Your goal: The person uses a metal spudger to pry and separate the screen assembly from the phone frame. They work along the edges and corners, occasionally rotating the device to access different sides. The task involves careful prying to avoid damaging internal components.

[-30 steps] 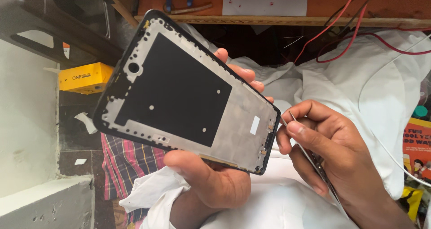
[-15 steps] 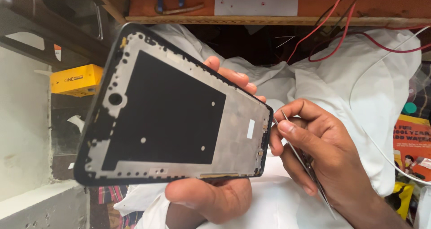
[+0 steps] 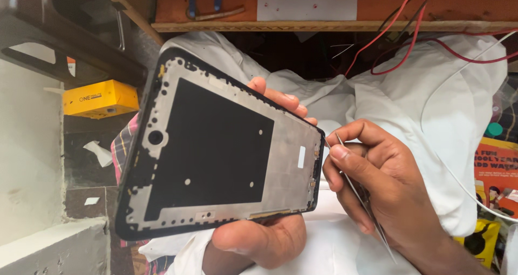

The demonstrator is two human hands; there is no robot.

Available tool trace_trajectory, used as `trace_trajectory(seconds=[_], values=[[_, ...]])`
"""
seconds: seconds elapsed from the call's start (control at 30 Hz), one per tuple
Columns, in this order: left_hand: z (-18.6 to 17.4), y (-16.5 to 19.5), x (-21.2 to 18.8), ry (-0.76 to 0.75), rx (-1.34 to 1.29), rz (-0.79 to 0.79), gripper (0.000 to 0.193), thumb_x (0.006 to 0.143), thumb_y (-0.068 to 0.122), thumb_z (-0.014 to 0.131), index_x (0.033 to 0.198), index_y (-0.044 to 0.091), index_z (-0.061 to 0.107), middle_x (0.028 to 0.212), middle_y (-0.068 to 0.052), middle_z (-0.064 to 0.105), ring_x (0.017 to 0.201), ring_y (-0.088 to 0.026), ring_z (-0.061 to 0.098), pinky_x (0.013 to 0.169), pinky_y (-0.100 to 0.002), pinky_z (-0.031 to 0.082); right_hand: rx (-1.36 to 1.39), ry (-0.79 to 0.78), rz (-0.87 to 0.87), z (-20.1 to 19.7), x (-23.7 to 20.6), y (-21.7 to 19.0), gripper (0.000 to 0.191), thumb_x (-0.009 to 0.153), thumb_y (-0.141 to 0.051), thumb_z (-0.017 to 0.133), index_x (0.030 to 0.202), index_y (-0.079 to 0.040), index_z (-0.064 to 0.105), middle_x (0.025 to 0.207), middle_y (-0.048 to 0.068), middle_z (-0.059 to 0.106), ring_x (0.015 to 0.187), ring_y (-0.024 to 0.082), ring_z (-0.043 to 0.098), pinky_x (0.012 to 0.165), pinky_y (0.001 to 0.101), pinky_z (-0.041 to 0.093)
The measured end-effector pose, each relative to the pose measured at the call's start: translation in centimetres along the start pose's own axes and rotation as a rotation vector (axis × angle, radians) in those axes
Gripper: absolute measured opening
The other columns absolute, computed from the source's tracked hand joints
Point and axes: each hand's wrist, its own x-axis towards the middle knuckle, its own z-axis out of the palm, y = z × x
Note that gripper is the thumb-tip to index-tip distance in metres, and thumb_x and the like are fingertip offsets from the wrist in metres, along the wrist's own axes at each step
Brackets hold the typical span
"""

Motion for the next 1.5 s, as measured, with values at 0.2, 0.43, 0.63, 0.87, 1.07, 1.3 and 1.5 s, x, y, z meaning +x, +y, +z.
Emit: trace_trajectory(seconds=[0.2, 0.43, 0.63, 0.87, 1.07, 1.3, 1.5], values=[[-0.4, 1.1, 0.0, -0.042, 0.083, -0.076, 0.132, 0.08, 0.092, 0.048, 0.155, -0.013, 0.023, 0.133, -0.03, 0.046, 0.122, -0.034, 0.054, 0.109, -0.046, 0.05, -0.032, 0.069, 0.037, 0.7, 0.0, 0.5, 0.017, 0.1, -0.011, 0.055, 0.109, 0.004, 0.057, 0.071, 0.013, 0.063, 0.03, 0.007, 0.041, 0.025, 0.0219, 0.027], [-0.9, 1.0, 0.3, -0.007, 0.116, -0.041, 0.132, 0.08, 0.093, 0.045, 0.153, -0.015, 0.026, 0.128, -0.03, 0.05, 0.113, -0.034, 0.056, 0.101, -0.044, 0.052, -0.021, 0.064, 0.029, 1.4, 0.1, 1.0, 0.016, 0.101, -0.01, 0.055, 0.11, 0.003, 0.057, 0.072, 0.014, 0.064, 0.03, 0.007, 0.042, 0.025, 0.022, 0.028], [-1.9, 1.0, 1.2, -0.041, 0.114, 0.006, 0.127, 0.082, 0.091, 0.044, 0.151, -0.014, 0.026, 0.128, -0.033, 0.054, 0.114, -0.036, 0.06, 0.104, -0.046, 0.052, 0.038, 0.023, -0.006, 2.2, 0.4, 1.8, 0.017, 0.103, -0.009, 0.054, 0.115, 0.003, 0.054, 0.076, 0.014, 0.065, 0.032, 0.008, 0.043, 0.026, 0.022, 0.029], [-3.0, 2.1, 1.7, -0.074, 0.168, -0.047, 0.124, 0.082, 0.089, 0.045, 0.149, -0.012, 0.021, 0.134, -0.031, 0.048, 0.114, -0.035, 0.058, 0.099, -0.046, 0.051, 0.073, -0.007, -0.037, 2.6, 0.7, 2.8, 0.02, 0.105, -0.009, 0.055, 0.119, 0.004, 0.052, 0.079, 0.014, 0.064, 0.035, 0.009, 0.046, 0.027, 0.0231, 0.031], [-4.0, 1.1, 1.4, -0.053, 0.063, 0.01, 0.126, 0.083, 0.091, 0.043, 0.153, -0.013, 0.026, 0.13, -0.033, 0.053, 0.112, -0.035, 0.058, 0.1, -0.046, 0.05, 0.053, 0.011, -0.026, 3.4, 1.1, 3.5, 0.019, 0.105, -0.009, 0.054, 0.119, 0.003, 0.051, 0.079, 0.014, 0.065, 0.034, 0.01, 0.046, 0.026, 0.0234, 0.032], [-5.1, 1.0, 1.4, -0.021, 0.017, 0.007, 0.13, 0.079, 0.091, 0.045, 0.155, -0.013, 0.024, 0.132, -0.031, 0.051, 0.118, -0.035, 0.058, 0.106, -0.048, 0.053, 0.01, 0.059, -0.002, 4.7, 1.4, 3.7, 0.018, 0.101, -0.009, 0.053, 0.115, 0.002, 0.053, 0.074, 0.014, 0.064, 0.03, 0.01, 0.044, 0.024, 0.0241, 0.031], [-6.2, 2.5, 2.9, -0.068, 0.084, -0.016, 0.127, 0.081, 0.09, 0.049, 0.152, -0.012, 0.024, 0.132, -0.033, 0.05, 0.114, -0.035, 0.056, 0.102, -0.047, 0.051, -0.018, 0.102, 0.037, 6.3, 2.2, 4.2, 0.018, 0.098, -0.009, 0.054, 0.113, 0.001, 0.053, 0.071, 0.013, 0.064, 0.028, 0.011, 0.043, 0.023, 0.0247, 0.03]])
